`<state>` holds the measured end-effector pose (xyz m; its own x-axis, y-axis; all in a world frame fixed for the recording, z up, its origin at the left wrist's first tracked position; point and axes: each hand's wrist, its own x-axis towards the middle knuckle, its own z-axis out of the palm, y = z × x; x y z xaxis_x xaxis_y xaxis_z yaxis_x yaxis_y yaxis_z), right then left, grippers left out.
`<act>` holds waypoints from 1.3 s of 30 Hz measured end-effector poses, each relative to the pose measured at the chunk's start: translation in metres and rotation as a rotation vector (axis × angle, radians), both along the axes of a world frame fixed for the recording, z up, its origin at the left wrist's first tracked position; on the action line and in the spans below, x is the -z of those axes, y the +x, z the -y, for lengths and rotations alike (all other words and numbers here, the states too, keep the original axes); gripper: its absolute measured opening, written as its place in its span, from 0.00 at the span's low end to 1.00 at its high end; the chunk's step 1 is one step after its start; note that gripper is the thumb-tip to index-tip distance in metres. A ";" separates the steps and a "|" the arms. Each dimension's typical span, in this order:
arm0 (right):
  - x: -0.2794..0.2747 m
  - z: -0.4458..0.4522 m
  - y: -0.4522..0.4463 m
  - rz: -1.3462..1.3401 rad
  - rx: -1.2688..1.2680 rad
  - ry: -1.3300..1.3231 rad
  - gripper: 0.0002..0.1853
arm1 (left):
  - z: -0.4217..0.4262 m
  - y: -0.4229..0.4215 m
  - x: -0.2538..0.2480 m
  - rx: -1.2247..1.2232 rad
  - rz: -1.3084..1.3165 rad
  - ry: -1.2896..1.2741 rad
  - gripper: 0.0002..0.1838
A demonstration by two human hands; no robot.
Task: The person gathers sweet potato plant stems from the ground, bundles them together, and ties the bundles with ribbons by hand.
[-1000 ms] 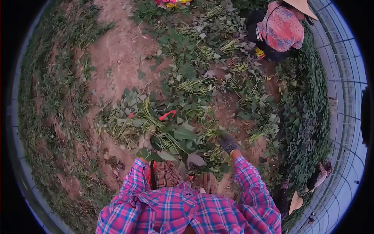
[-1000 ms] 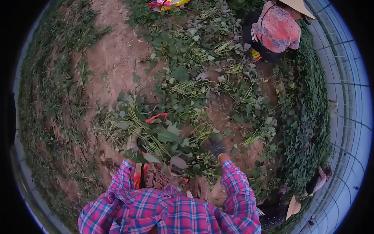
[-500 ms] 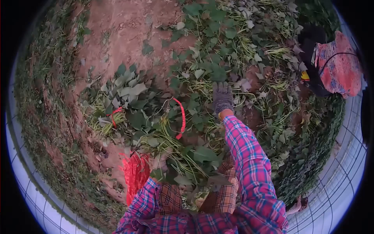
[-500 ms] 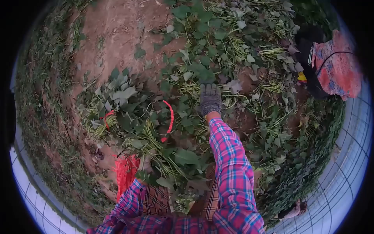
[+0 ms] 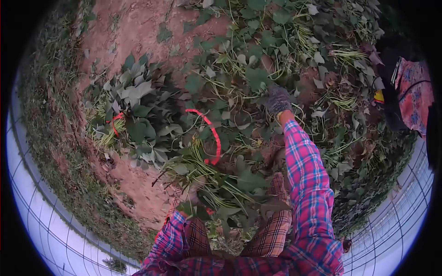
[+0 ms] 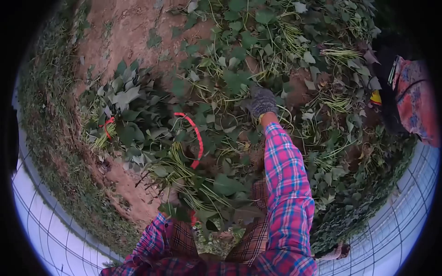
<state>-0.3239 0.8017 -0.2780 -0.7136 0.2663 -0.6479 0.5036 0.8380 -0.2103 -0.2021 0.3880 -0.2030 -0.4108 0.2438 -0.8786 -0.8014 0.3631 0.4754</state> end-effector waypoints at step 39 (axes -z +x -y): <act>-0.024 0.003 0.114 -0.195 0.679 -0.494 0.36 | -0.206 -0.136 0.257 0.619 -0.357 0.222 0.13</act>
